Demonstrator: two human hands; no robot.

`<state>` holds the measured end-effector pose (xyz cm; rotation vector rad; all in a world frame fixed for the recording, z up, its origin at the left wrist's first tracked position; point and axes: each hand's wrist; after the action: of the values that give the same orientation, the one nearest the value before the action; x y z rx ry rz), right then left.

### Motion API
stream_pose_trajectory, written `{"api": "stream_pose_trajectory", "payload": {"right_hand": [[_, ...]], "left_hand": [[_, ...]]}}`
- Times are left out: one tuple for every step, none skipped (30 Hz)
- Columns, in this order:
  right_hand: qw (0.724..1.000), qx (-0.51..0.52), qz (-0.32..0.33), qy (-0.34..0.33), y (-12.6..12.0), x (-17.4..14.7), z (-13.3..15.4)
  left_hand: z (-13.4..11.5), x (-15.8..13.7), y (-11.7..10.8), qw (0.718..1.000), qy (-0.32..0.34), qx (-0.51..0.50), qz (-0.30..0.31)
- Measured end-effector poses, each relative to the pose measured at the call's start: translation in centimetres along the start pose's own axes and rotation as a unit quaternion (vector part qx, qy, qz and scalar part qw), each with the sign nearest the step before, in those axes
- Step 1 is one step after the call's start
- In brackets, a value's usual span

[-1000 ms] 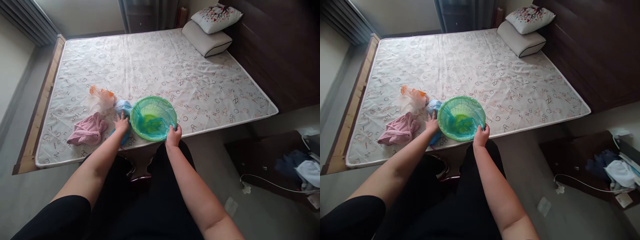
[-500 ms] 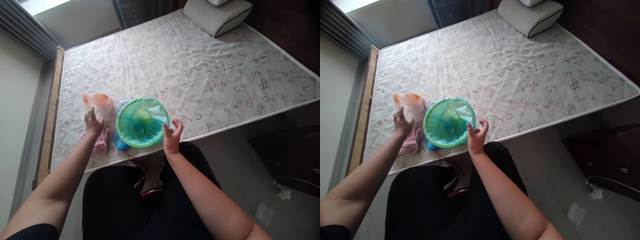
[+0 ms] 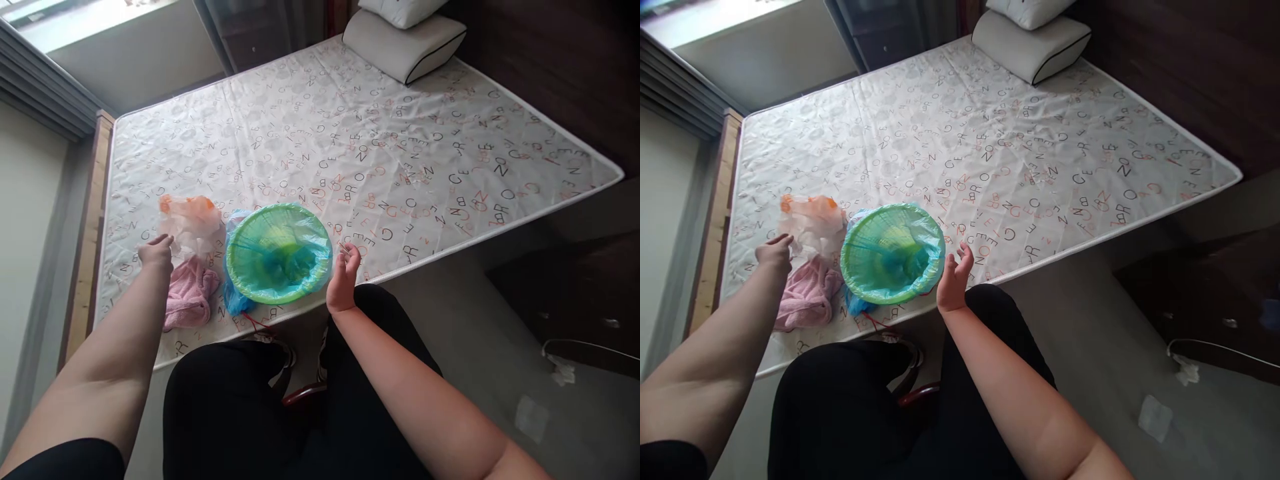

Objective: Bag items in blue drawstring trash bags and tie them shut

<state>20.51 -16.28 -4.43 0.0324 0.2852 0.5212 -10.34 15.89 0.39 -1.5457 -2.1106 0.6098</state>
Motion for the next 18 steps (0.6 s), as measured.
{"api": "stream_pose_trajectory", "payload": {"right_hand": [[1.000,-0.009,-0.006,-0.002,0.1,0.1,-0.2],[1.000,-0.020,-0.010,-0.008,0.2,0.2,-0.3],[0.999,-0.032,-0.014,-0.021,0.2,0.3,-0.5],[0.998,-0.044,-0.017,-0.040,0.3,0.4,-0.6],[0.996,-0.056,-0.020,-0.065,0.3,0.4,-0.7],[0.993,-0.068,-0.020,-0.095,0.2,0.3,-0.8],[0.988,-0.080,-0.019,-0.129,0.2,0.2,-0.7],[0.981,-0.093,-0.019,-0.166,0.2,-0.1,-0.6],[0.973,-0.108,-0.018,-0.205,0.2,-0.5,-0.2],[0.962,-0.123,-0.016,-0.244,0.2,-1.1,0.2],[0.948,-0.140,-0.012,-0.284,0.4,-1.8,0.9],[0.933,-0.158,-0.003,-0.323,0.6,-2.7,1.8],[0.916,-0.177,0.014,-0.359,0.9,-3.7,2.8],[0.898,-0.196,0.041,-0.391,1.3,-4.7,3.8],[0.881,-0.214,0.082,-0.414,1.8,-5.8,5.0],[0.866,-0.232,0.130,-0.424,2.3,-6.8,6.1],[0.853,-0.253,0.174,-0.422,2.8,-7.8,7.1],[0.841,-0.275,0.217,-0.412,3.3,-8.6,8.0]], "left_hand": [[-0.8,-0.1,-0.3,0.999,-0.008,-0.019,-0.024],[-1.6,-0.3,-0.9,0.998,-0.008,-0.036,-0.045],[-2.6,-0.6,-1.6,0.997,0.001,-0.053,-0.061],[-3.7,-1.1,-2.5,0.995,0.018,-0.069,-0.074],[-4.9,-1.9,-3.6,0.992,0.039,-0.088,-0.084],[-6.1,-2.9,-4.8,0.988,0.061,-0.108,-0.090],[-7.4,-4.2,-6.1,0.984,0.081,-0.128,-0.098],[-8.7,-5.6,-7.4,0.975,0.100,-0.169,-0.101],[-10.1,-7.2,-8.8,0.968,0.106,-0.207,-0.098],[-11.5,-8.9,-10.1,0.962,0.087,-0.229,-0.122],[-12.9,-10.7,-11.3,0.962,0.058,-0.239,-0.119],[-14.2,-12.5,-12.4,0.960,0.034,-0.255,-0.109],[-15.4,-14.3,-13.4,0.958,0.013,-0.269,-0.099],[-16.4,-16.0,-14.3,0.955,-0.001,-0.282,-0.086],[-17.3,-17.8,-15.0,0.953,-0.009,-0.294,-0.068],[-17.9,-19.4,-15.5,0.951,-0.017,-0.305,-0.051],[-18.4,-21.1,-15.9,0.949,-0.022,-0.313,-0.020],[-18.7,-22.6,-16.1,0.949,-0.024,-0.313,0.033]]}}
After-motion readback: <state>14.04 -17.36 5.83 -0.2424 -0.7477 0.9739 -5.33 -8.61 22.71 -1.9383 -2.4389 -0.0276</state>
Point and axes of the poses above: each hand's wrist, its own x-axis towards the middle knuckle, its own y-axis out of the palm, z = x × y, and after that the axes turned 4 degrees about y, right-handed
